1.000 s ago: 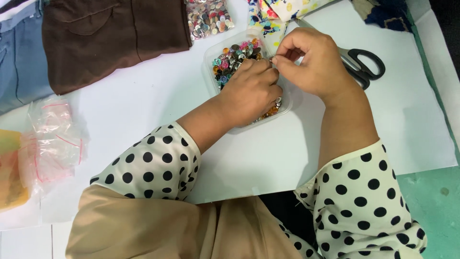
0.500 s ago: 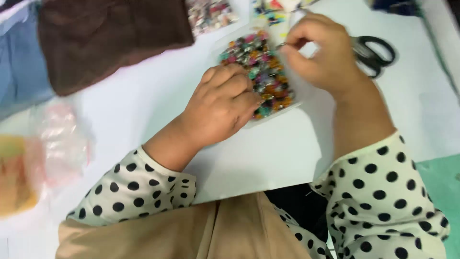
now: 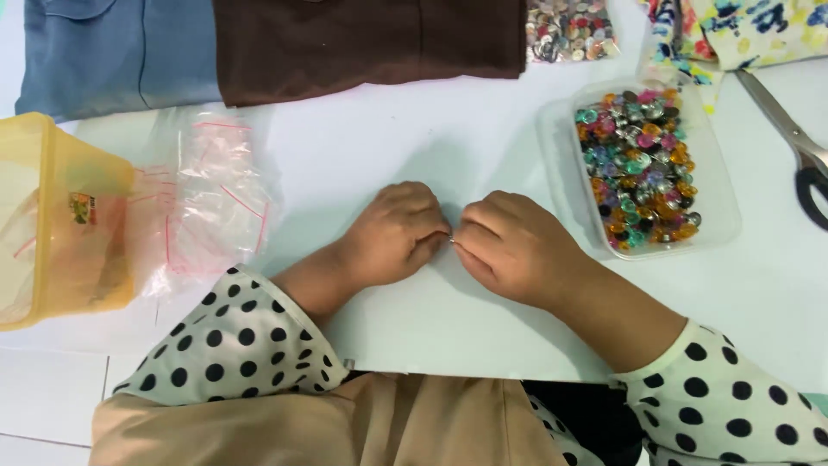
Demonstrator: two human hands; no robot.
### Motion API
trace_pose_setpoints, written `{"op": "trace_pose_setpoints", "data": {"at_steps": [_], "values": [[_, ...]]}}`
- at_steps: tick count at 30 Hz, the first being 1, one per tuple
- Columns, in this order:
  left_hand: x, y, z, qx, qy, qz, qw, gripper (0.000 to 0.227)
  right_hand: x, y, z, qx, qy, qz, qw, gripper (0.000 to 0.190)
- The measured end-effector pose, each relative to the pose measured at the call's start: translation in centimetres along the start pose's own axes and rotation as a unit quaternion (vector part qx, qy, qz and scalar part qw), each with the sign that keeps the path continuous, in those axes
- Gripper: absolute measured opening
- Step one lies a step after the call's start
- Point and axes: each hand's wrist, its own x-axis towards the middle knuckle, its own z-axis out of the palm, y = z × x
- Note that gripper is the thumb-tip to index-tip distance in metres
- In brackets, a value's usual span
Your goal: Sorting small buttons by color and placing them into small plastic bags
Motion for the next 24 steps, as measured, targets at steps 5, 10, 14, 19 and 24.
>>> {"op": "trace_pose_setpoints", "data": {"at_steps": [5,10,14,19,24], "values": [[-0.6,0.4,-1.7,-0.053,-0.015,-0.048,0.997,0.005,-2.1,1.6,1.4,-0.068,-0.031,-0.026,0.997,0.009],[-1.0,-0.5,-1.0,-0.004,0.013,-0.052,0.999,0.012,-1.9,2.6,1.6,-0.078,-0.076,-0.026,0.994,0.006],[-1.0,-1.1,-0.5,0.007,0.029,-0.043,0.999,0.012,-2.6,2.7,1.9,-0.076,-0.122,-0.035,0.989,0.009],[-0.9,-1.3,-1.0,0.031,0.019,-0.035,0.999,0.012,-2.0,2.0,1.7,-0.078,-0.133,-0.042,0.987,0.007],[-0.3,-0.7,-1.9,0.026,-0.017,-0.04,0.999,0.009,-1.8,1.8,1.0,-0.054,-0.129,-0.018,0.99,0.004]]}}
